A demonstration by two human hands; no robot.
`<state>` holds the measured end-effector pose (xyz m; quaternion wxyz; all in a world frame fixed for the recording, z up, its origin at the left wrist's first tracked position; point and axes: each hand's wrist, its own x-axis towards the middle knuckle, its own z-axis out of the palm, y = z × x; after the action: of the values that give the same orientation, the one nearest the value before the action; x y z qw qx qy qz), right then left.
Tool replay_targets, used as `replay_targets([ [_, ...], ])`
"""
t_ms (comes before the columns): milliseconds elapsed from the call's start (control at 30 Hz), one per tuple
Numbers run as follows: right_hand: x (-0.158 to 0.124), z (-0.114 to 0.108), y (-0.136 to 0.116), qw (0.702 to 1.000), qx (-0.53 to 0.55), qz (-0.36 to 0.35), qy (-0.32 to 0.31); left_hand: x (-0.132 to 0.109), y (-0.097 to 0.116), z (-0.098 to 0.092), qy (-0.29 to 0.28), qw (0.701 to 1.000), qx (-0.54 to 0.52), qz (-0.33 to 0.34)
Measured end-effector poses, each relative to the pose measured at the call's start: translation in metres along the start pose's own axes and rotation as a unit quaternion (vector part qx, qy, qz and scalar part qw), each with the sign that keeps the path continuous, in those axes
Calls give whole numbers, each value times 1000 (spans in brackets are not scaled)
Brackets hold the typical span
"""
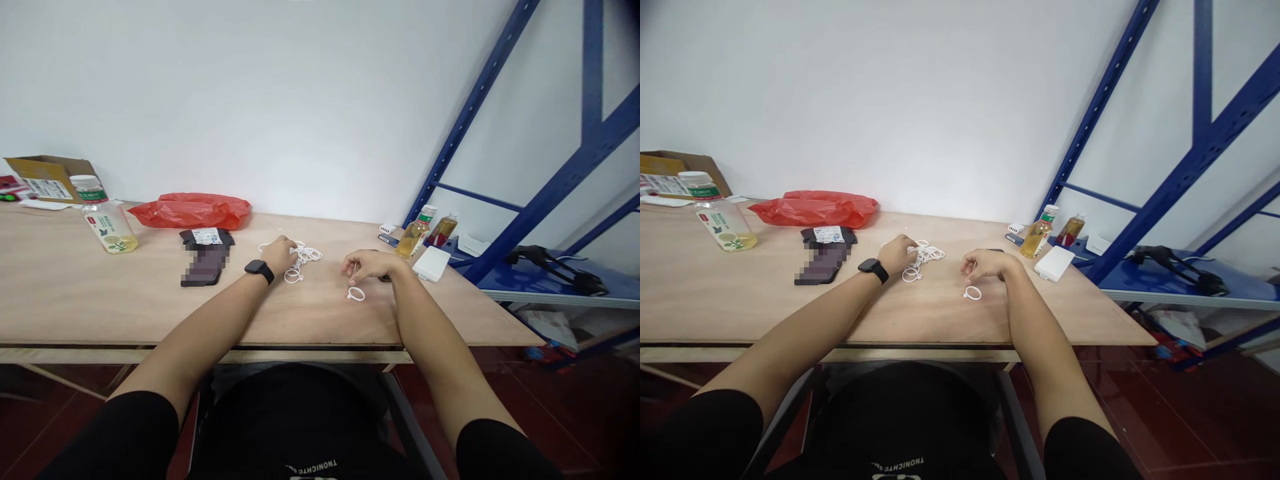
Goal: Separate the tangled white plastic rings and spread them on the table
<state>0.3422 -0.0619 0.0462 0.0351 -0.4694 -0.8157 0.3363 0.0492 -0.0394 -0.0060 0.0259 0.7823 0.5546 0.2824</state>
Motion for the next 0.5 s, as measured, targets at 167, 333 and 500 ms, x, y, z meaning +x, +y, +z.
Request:
replay_targets([
  [167, 13, 16, 0, 997, -19, 47, -51, 0, 2, 2, -8, 1000, -19, 7],
  [333, 26, 22, 4, 1000, -12, 22, 2, 1, 3, 2, -1, 999, -34, 17],
  [500, -1, 3, 13, 999, 8, 27, 23, 1, 6, 2, -6, 998, -47, 36],
])
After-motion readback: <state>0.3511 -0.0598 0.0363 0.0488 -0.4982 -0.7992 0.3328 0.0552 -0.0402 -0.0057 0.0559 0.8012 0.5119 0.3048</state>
